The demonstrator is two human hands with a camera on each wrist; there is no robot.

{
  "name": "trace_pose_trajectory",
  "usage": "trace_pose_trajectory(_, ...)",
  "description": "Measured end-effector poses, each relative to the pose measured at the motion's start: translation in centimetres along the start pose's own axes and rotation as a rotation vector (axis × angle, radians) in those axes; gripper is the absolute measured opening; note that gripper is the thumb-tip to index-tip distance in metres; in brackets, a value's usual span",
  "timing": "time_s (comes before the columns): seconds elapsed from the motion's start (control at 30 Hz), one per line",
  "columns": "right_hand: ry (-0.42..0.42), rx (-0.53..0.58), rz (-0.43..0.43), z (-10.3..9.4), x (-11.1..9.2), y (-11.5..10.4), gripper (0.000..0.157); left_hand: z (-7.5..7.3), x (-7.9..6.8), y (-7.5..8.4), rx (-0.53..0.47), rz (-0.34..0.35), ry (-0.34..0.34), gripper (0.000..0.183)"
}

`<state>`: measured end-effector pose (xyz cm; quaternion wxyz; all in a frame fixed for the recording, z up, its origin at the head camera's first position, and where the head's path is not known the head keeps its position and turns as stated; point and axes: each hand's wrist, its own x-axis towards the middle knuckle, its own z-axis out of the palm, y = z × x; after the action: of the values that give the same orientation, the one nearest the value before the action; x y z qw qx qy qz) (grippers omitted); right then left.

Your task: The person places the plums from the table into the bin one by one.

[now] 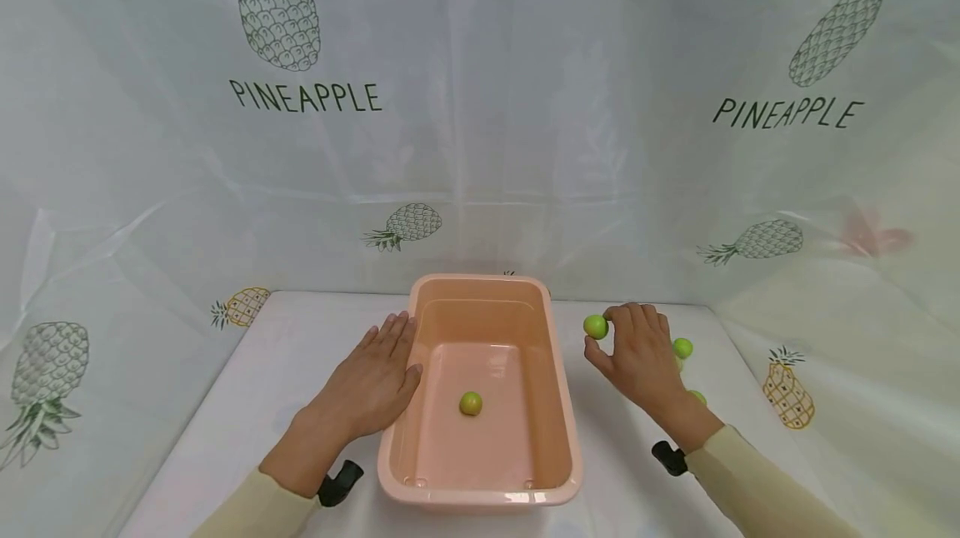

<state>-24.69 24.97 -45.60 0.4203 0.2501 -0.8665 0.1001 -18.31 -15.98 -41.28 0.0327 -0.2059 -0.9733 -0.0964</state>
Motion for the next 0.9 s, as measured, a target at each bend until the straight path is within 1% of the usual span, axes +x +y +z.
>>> trace_pose_trajectory(0.1,-0.027,0.038,-0.009,-0.1,1.2,-0.9,0.038,0.1,0.0,-0.1,0.000,-0.003,-0.008,0.067)
trace_pose_trajectory(0.23,-0.097,0.089,-0.022,-0.3,3.0,-2.4,0.038,0.0,0.0,0.0,-0.004,-0.005,-0.009,0.067)
trace_pose_trajectory(0.3,-0.146,0.103,-0.034,-0.5,4.0,-3.4,0.039,-0.1,0.0,0.0,-0.007,-0.006,-0.007,0.067)
trace_pose_trajectory(0.37,-0.205,0.112,-0.055,-0.7,4.9,-4.3,0.036,-0.1,0.0,0.0,-0.010,-0.009,-0.007,0.067)
trace_pose_trajectory(0.47,-0.298,0.096,-0.113,-0.6,6.1,-5.7,0.032,-0.2,0.0,0.1,-0.010,-0.010,-0.007,0.067)
trace_pose_trajectory(0.53,-0.350,0.095,-0.152,-0.4,6.7,-6.6,0.029,-0.2,0.0,0.1,-0.012,-0.011,-0.007,0.067)
trace_pose_trajectory(0.6,-0.396,0.093,-0.185,0.0,7.2,-7.3,0.029,-0.2,0.0,0.1,-0.016,-0.009,-0.004,0.067)
trace_pose_trajectory(0.7,-0.457,0.126,-0.204,0.4,8.0,-8.3,0.028,-0.2,0.0,0.0,-0.023,-0.005,0.000,0.067)
trace_pose_trajectory(0.77,-0.483,0.156,-0.214,0.8,8.4,-8.9,0.028,-0.2,0.0,0.0,-0.025,-0.002,0.003,0.066)
trace_pose_trajectory(0.9,-0.507,0.191,-0.249,1.7,8.9,-9.9,0.027,-0.2,0.0,0.0,-0.024,0.002,0.010,0.066)
